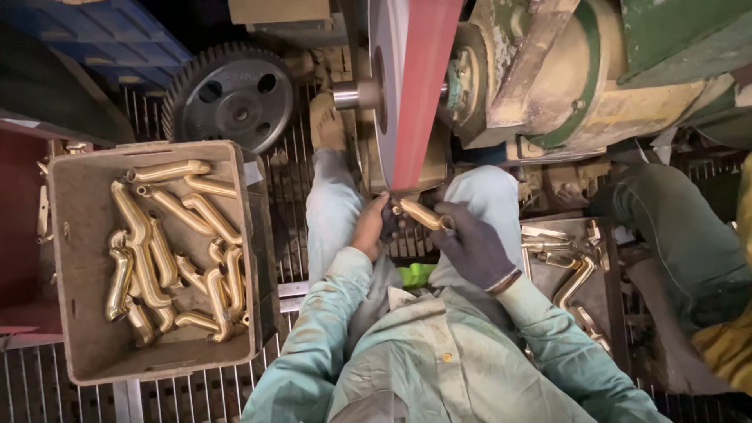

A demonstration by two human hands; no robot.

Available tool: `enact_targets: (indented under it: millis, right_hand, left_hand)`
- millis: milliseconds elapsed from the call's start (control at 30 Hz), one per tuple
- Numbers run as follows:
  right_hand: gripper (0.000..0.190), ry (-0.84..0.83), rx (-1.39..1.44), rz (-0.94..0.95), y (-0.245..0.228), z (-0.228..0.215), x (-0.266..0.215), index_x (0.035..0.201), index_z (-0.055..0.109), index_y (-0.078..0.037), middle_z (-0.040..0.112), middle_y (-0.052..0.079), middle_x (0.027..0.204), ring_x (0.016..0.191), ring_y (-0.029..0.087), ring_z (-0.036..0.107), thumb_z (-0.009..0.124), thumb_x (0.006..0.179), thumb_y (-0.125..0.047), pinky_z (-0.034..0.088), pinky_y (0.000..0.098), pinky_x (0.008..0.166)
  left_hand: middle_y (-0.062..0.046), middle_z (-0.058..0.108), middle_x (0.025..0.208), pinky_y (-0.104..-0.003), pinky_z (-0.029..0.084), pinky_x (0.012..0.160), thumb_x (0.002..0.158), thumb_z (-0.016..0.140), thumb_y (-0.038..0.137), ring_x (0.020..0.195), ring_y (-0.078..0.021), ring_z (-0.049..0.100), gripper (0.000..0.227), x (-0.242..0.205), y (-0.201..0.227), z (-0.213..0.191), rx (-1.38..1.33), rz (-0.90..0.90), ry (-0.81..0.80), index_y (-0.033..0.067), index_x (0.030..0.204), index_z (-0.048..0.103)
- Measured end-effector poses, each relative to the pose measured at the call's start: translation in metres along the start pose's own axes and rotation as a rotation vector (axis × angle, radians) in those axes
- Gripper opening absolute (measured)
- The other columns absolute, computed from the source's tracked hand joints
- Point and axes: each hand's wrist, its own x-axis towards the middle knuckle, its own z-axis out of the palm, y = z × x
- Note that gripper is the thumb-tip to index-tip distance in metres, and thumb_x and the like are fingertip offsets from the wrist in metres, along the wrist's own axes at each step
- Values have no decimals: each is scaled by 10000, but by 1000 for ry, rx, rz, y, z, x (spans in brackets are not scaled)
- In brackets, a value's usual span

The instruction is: The person repeatedly picks up brass-colored metal parts from a bin and presses them against a rotating belt sander to smooth their surfaces. After each part is treated, it is placed into a separate container. The process is continuous and repetitive throughout the clip.

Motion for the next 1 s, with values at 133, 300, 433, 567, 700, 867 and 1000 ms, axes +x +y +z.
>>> enact_targets:
  millis: [133,300,433,567,700,867,1000]
  right_hand:
    - [368,-14,29,-82,10,1,12,1296,563,-55,670,219,1099,1001,415,679,633,979,-229,535,453,798]
    - [367,-7,27,-87,18,3,29,1293,564,-40,679,223,1122,1039,403,680,637,983,-222,539,442,848]
    - [380,-30,23,-42,16,6,38,1308,544,-29,675,223,1134,1036,399,678,621,995,-230,533,441,846]
    - [392,-58,7,27,14,12,45,1303,551,-35,684,227,1116,1014,400,683,627,981,-244,535,450,845]
    - [355,-40,-34,-3,17,23,54,1265,568,-41,687,241,1105,1040,441,653,626,984,-251,522,490,832]
    - [380,-46,-104,19,27,34,61,1264,574,-49,680,252,1029,985,455,634,628,954,-263,497,529,820]
    - [358,-72,-127,94,31,43,68,1223,604,-62,693,235,1018,967,438,643,633,944,-285,496,527,815]
  left_hand:
    - [-28,672,761,-307,442,468,1058,450,404,606,-147,629,339,21,-10,-1,-42,-40,28,143,1015,662]
    - [-30,652,743,-294,402,448,1066,393,424,586,-150,601,380,41,-21,-3,-113,-103,74,149,944,625]
    - [-21,616,736,-295,398,464,1102,394,415,578,-146,565,404,49,-31,-4,-280,-43,52,116,945,615]
    - [-21,595,715,-282,375,452,1097,370,417,554,-132,522,407,56,-37,-7,-293,-37,77,127,948,614]
    - [-20,589,700,-279,363,431,1091,366,433,532,-129,504,424,64,-39,-12,-339,-61,114,129,925,611]
    - [5,576,682,-278,351,418,1077,396,450,519,-116,492,404,74,-47,-20,-351,-101,203,156,900,608]
    - [9,578,676,-263,348,423,1075,416,468,521,-108,496,411,82,-50,-30,-388,-92,221,157,896,616]
